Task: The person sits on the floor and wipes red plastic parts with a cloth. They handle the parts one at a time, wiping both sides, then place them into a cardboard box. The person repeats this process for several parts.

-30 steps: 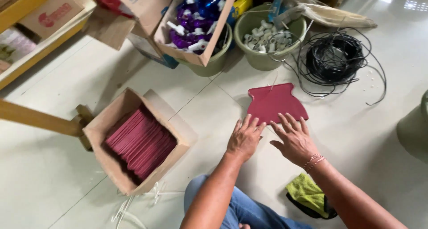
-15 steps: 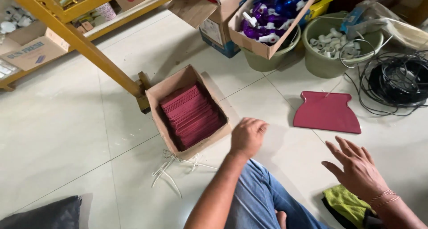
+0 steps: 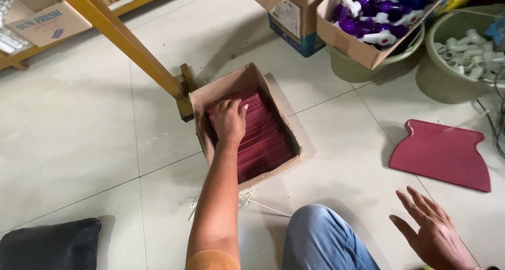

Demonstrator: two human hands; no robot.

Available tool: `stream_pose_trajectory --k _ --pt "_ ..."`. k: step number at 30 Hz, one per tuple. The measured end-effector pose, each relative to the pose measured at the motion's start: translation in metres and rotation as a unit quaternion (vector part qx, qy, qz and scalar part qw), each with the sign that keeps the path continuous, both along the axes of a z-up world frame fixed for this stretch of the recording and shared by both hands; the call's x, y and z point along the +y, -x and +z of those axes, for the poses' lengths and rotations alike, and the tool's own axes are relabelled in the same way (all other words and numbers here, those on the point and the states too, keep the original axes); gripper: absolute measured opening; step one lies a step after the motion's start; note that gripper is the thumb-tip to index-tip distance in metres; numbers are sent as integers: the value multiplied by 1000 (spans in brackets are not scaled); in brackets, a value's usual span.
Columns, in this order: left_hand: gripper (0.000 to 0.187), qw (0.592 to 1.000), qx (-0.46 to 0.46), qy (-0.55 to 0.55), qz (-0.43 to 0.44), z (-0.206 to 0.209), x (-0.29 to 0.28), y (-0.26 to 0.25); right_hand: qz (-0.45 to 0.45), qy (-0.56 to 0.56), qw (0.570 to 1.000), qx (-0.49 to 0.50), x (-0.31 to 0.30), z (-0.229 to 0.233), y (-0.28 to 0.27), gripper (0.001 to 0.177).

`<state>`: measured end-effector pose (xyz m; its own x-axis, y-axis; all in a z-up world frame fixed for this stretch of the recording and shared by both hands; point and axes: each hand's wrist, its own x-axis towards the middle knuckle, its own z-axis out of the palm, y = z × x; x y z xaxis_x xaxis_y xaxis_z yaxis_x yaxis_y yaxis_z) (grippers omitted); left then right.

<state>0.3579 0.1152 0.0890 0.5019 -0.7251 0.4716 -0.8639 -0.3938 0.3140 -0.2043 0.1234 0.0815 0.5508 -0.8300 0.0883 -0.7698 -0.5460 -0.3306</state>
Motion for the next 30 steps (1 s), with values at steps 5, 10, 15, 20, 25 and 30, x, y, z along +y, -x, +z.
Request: stream_pose_trajectory --k 5,10,15,20,25,30 --pt "35 985 113 -124 28 15 -11 -34 -12 17 1000 -9 -3 -18 -25 71" --pt "49 967 139 -212 2 29 -16 -57 -10 -10 1000 3 -8 -21 -40 70" --pt "33 985 107 -131 -35 44 -26 -71 9 10 1000 -6 -11 -18 -43 70" --pt "27 949 122 -292 -9 73 -35 -40 3 27 1000 -10 -8 -16 -36 70" --pt "44 930 -103 -348 -62 70 -31 -51 24 82 996 -25 -4 0 -19 66" --pt "18 986 -161 11 -53 144 -2 -44 43 26 995 85 -14 10 28 68"
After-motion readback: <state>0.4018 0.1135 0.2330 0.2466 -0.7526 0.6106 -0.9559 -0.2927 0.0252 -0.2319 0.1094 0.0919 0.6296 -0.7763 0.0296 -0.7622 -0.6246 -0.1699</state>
